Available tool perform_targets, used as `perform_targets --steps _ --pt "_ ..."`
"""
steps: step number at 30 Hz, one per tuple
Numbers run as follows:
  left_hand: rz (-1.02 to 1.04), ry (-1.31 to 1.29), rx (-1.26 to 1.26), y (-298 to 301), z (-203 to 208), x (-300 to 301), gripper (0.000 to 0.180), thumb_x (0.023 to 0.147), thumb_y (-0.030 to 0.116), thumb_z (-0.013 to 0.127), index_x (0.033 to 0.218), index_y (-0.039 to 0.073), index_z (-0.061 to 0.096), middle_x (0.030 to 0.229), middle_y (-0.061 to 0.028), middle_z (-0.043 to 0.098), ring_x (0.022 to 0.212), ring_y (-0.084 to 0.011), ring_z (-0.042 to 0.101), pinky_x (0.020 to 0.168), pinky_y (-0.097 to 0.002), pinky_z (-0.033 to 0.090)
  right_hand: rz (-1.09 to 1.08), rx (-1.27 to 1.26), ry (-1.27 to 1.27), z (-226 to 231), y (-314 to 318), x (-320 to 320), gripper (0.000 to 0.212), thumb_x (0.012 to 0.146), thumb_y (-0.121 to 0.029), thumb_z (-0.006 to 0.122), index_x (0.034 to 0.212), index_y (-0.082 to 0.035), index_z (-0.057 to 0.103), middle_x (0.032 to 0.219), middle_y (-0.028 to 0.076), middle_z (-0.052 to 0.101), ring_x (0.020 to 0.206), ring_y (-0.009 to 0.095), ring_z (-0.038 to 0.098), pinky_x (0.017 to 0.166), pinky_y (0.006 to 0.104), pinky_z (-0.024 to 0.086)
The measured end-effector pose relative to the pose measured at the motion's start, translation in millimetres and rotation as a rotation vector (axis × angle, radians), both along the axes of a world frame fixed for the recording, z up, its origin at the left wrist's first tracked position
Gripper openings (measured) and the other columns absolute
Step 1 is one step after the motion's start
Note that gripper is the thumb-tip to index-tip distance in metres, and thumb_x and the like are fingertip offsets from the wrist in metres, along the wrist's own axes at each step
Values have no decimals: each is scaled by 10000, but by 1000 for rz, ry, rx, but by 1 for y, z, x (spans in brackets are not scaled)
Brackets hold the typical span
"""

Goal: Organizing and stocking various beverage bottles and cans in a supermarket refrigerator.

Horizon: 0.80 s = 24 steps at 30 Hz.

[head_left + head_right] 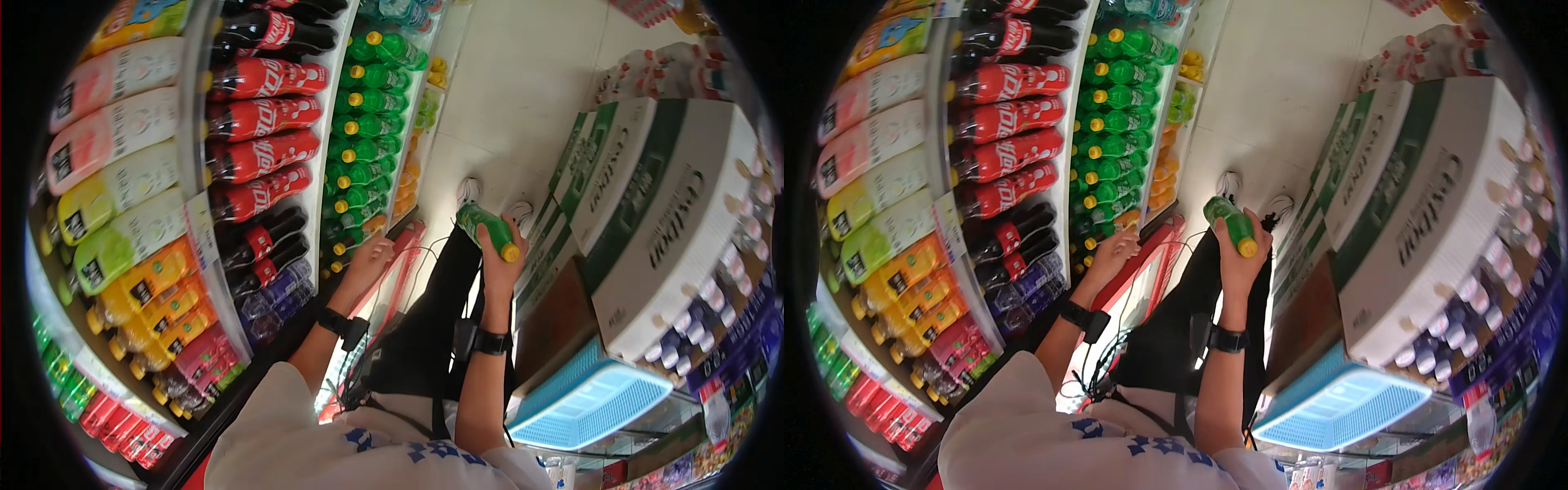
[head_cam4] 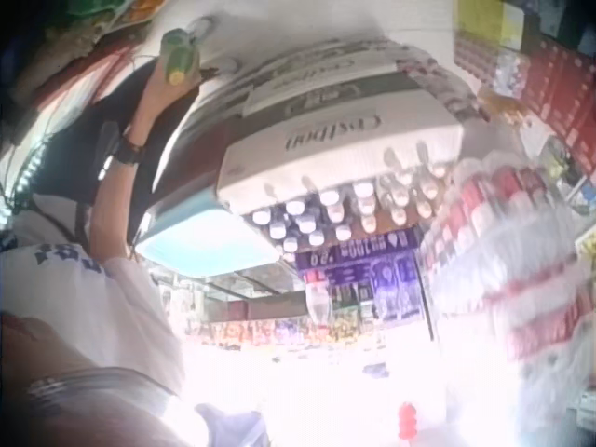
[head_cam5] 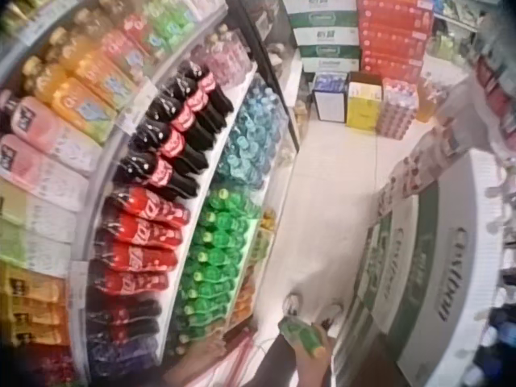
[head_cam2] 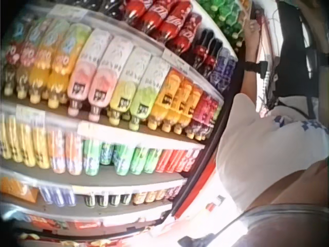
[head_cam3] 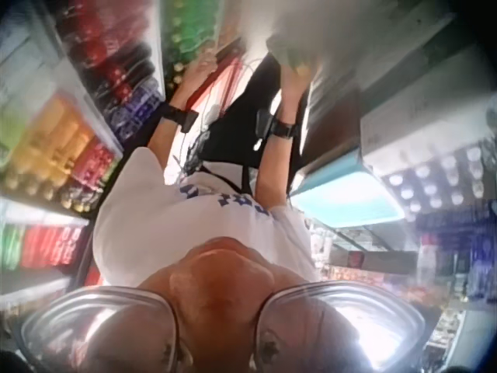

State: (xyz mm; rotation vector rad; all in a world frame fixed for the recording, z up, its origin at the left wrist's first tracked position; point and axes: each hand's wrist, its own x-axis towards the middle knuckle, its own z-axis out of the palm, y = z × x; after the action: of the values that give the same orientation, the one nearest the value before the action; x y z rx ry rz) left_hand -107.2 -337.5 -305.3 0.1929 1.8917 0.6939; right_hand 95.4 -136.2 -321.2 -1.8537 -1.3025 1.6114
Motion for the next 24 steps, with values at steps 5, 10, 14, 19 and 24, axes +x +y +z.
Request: perform_targets --steps 5,10,14,19,24 --pt "-150 20 -43 -29 -45 17 210 1037 152 594 1185 13 647 992 -65 697 966 -143 679 844 -282 529 71 -8 -24 -50 -22 -5 525 800 -213 869 1272 -92 675 1146 132 538 1068 276 560 977 382 463" --pt "-183 -109 -179 -38 -63 57 277 996 193 652 1224 37 642 997 -67 665 924 -133 635 798 -279 520 88 -43 -41 -87 -33 -2 504 807 -153 857 1269 -75 670 1170 136 575 1108 281 553 993 376 450" --pt "-555 98 -288 -67 -92 102 579 977 406 672 1302 -62 567 1249 -237 617 1167 -339 611 989 -419 485 18 -97 -48 -115 -43 1 515 820 -104 843 1298 -74 654 1191 120 565 1097 259 572 963 368 472" --pt "-499 -312 -498 -47 -98 123 1137 894 674 651 1522 -168 217 1459 -417 422 1398 -483 437 1171 -456 369 22 -114 -133 -134 -41 12 521 844 -102 822 1330 -66 636 1216 116 529 1119 250 551 1005 361 438" --pt "-618 -169 -319 -57 -102 143 1333 830 695 713 1481 -256 43 1436 -523 262 1353 -619 376 1157 -522 372 30 -81 -168 -147 -48 18 504 880 -111 781 1353 -57 613 1236 123 513 1160 267 533 1035 383 422"
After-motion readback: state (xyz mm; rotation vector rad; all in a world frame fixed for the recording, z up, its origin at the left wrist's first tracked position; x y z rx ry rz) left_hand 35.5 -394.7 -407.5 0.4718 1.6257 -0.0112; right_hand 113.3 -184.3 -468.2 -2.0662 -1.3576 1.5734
